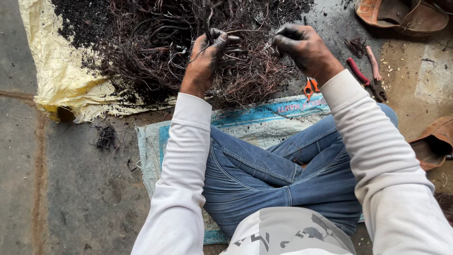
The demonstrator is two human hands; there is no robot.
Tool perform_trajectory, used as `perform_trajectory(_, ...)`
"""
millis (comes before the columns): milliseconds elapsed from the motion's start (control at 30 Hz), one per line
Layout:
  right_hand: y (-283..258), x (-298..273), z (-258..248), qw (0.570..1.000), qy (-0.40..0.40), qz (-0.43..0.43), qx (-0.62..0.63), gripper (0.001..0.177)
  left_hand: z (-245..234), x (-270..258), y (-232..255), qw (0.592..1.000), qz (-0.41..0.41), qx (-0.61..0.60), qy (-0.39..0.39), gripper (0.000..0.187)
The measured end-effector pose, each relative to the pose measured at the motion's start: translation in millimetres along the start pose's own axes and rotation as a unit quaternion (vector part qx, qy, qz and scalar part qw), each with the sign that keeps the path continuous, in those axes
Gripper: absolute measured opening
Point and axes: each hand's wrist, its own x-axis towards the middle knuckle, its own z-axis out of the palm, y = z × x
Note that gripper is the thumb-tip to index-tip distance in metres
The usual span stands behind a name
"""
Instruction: The person sits cross-legged on a mat and repeatedly pulls apart and strips a tangled mass of dark wires by hand, occasionally using orange-handled scissors to cut sections. The person works on individual strands, separating and discarding material while handling the wire bundle continuously.
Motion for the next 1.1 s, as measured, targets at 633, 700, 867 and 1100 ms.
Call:
perform_trajectory(633,-29,-5,42,0.973,0.038,-0.091,0.209,0.014,20,1,-14,0.982,0.156,0.107,0.005,0.02)
perform_trajectory(700,-30,-1,44,0.967,0.065,-0.11,0.22,0.014,26,-2,-12,0.996,0.09,0.006,0.015,0.033)
perform_trajectory(867,-21,6,55,0.952,0.095,-0.152,0.25,0.014,41,-3,-20,0.979,-0.031,-0.199,-0.01,0.038)
perform_trajectory(1100,-7,8,42,0.963,0.109,-0.174,0.175,0.014,39,7,-41,0.997,0.065,0.016,-0.041,0.019)
